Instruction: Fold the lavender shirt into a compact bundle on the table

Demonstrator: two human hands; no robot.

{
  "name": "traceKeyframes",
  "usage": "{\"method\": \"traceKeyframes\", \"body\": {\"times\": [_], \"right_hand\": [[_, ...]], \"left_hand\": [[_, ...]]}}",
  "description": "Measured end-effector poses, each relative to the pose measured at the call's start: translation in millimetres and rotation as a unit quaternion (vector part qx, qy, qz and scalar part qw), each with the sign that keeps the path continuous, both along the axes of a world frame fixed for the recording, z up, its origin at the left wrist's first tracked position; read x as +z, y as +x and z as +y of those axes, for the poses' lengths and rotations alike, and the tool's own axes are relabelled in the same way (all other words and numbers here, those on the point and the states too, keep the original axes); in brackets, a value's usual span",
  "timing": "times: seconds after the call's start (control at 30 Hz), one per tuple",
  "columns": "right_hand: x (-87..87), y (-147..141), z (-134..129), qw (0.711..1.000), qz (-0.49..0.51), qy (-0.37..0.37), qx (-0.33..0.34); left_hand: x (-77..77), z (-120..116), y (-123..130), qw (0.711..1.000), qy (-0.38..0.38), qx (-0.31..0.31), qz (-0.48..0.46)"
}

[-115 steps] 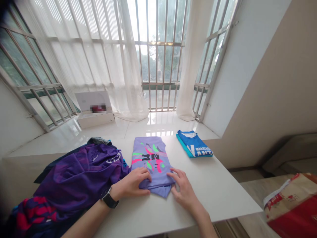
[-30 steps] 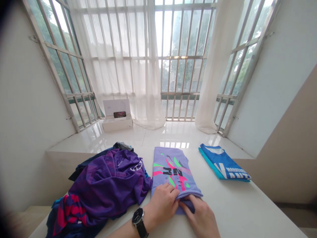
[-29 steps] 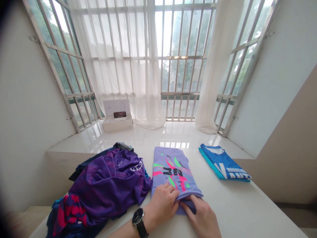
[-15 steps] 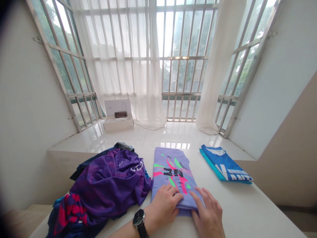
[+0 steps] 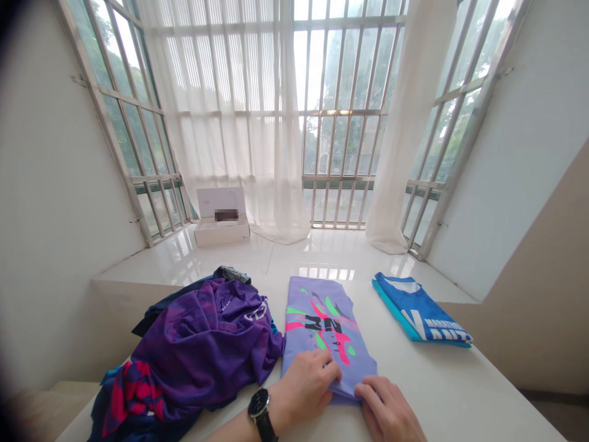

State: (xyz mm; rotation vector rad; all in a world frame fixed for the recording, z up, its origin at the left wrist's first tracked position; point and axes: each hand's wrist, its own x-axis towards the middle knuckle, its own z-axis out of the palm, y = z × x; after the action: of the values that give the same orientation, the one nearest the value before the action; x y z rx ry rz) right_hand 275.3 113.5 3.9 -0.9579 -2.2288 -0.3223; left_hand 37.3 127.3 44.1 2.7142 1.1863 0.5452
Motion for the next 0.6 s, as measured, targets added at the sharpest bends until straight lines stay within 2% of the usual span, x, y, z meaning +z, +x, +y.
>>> {"method": "traceKeyframes", "body": {"times": [0.13, 0.3, 0.6], "right_hand": [[-4.0, 0.4, 2.0, 1.0, 0.009, -0.025, -0.012], [-4.9, 2.0, 2.2, 1.0, 0.002, -0.016, -0.018], [4.4, -1.3, -4.5, 1.0, 0.029, 0.01, 0.003]], "left_hand": [[3.9, -1.2, -3.8, 0.999, -0.005, -0.02, -0.024], [0.3, -2.3, -4.2, 0.999, -0.004, -0.041, 0.006], [-4.3, 0.7, -3.2, 0.999, 0.01, -0.043, 0.028]]}}
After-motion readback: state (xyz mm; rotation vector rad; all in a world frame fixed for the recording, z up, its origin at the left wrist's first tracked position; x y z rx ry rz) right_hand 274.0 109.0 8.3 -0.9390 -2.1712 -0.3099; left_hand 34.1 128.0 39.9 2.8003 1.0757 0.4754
